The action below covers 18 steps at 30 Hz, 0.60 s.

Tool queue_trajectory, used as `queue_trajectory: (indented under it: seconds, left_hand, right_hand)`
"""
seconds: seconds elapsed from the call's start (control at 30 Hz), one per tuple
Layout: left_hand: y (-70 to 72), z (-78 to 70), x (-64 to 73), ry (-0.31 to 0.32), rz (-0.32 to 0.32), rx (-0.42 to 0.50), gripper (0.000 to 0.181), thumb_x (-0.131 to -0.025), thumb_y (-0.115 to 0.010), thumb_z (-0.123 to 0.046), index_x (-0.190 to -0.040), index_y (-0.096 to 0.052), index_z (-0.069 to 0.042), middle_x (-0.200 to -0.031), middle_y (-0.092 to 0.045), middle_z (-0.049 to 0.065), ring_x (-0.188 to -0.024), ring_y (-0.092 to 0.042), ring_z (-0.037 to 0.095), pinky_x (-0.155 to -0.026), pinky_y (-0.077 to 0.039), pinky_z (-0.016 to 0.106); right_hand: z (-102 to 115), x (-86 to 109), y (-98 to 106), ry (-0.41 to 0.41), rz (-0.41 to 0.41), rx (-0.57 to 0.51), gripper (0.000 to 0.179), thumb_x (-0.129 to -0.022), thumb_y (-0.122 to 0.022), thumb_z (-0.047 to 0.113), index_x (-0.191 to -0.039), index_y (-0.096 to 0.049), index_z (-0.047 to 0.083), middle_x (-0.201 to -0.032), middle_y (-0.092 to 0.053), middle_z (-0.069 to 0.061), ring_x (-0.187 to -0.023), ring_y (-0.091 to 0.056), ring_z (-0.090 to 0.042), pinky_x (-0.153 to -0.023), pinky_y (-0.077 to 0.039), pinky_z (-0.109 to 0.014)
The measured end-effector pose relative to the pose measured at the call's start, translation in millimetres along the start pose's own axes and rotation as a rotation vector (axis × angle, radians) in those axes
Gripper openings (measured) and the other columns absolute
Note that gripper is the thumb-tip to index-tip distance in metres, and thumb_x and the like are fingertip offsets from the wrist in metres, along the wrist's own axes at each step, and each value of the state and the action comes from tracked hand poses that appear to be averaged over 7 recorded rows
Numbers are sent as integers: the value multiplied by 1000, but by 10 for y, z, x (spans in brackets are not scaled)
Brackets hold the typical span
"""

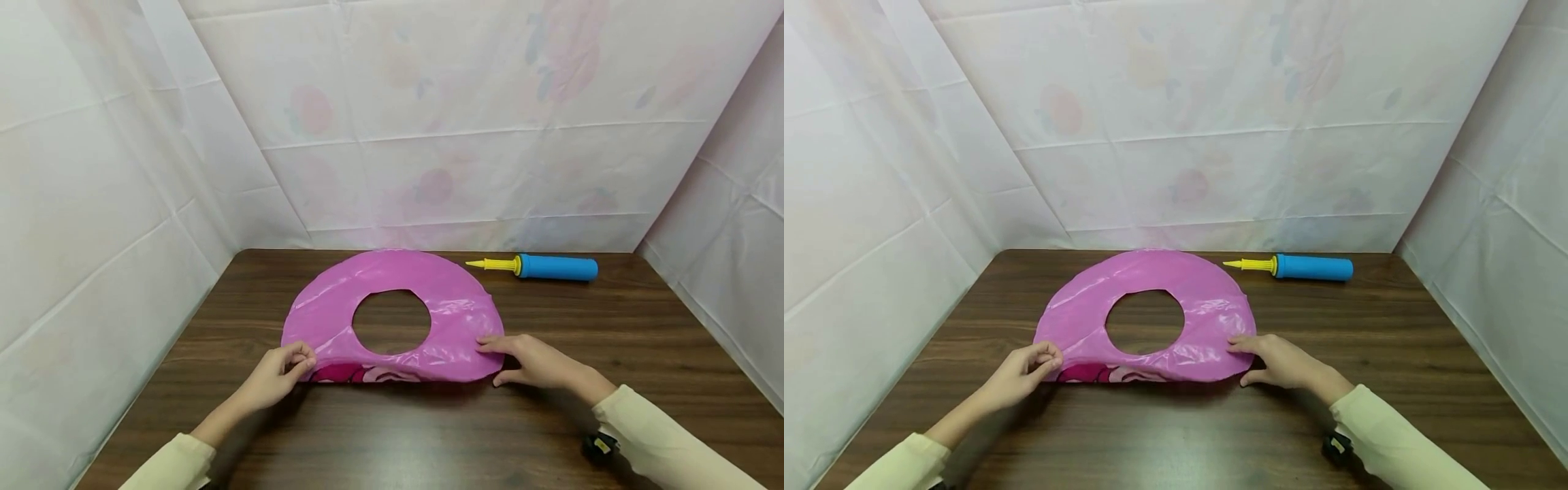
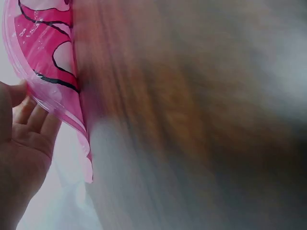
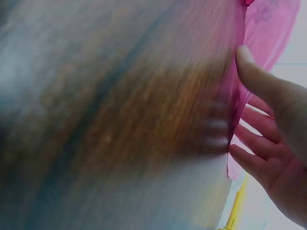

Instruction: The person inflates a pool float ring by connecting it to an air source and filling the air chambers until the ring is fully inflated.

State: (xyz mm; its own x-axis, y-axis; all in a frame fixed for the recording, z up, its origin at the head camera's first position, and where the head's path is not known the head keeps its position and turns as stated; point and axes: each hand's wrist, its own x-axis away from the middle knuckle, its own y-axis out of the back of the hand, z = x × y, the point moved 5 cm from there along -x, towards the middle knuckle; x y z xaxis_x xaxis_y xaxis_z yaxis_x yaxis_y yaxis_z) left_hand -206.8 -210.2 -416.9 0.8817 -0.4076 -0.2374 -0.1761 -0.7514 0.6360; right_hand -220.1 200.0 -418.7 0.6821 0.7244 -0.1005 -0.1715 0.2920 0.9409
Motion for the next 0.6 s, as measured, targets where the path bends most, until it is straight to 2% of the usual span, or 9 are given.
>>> queue_trajectory:
  seconds: [0.1,0.17,0.3,0.4,0.47,0.53,0.6]
  left_hand:
    - [5,98,-52,138,-5,29,11,-93,-59,-10,-85,-60,-4,-62,-46,-6,-53,-36,-5,-47,-34,19]
    - [9,154,-67,209,3,45,12,-93,-60,-11,-86,-61,-2,-61,-43,-8,-52,-34,-4,-46,-32,19]
    - [15,231,-73,280,23,104,16,-93,-59,-12,-90,-62,3,-58,-42,-9,-49,-35,-3,-44,-31,18]
    - [22,260,-65,299,39,147,20,-93,-59,-14,-93,-61,5,-59,-43,-9,-50,-38,-2,-45,-34,19]
    - [36,266,-53,297,48,166,23,-94,-59,-16,-96,-62,6,-62,-48,-10,-54,-43,-3,-48,-39,18]
    - [47,262,-30,265,62,206,22,-93,-61,-14,-100,-63,7,-68,-60,-8,-61,-52,-4,-53,-46,18]
    - [51,240,-1,190,86,239,25,-89,-67,-12,-105,-63,7,-80,-71,0,-74,-62,-4,-64,-52,19]
  right_hand:
    - [-14,-34,16,-3,-20,24,45,-87,-70,28,-128,-62,11,-130,-63,-10,-119,-62,-26,-94,-52,-45]
    - [-19,-60,23,-5,-37,29,38,-88,-68,23,-124,-65,12,-126,-66,-8,-116,-64,-24,-91,-54,-43]
    - [-40,-105,45,5,-81,22,26,-90,-66,16,-115,-71,11,-114,-72,-6,-104,-70,-19,-83,-57,-36]
    - [-62,-130,79,-4,-98,-26,18,-90,-65,14,-105,-74,11,-99,-76,-3,-85,-70,-6,-73,-58,-26]
    - [-76,-149,101,-13,-105,-60,13,-91,-64,13,-99,-75,11,-89,-76,-1,-73,-63,3,-65,-54,-20]
    - [-94,-174,116,-40,-98,-87,11,-92,-63,14,-91,-74,12,-80,-74,2,-66,-52,7,-60,-48,-16]
    - [-110,-199,123,-59,-91,-97,12,-92,-62,14,-89,-74,13,-78,-73,2,-64,-49,7,-59,-45,-16]
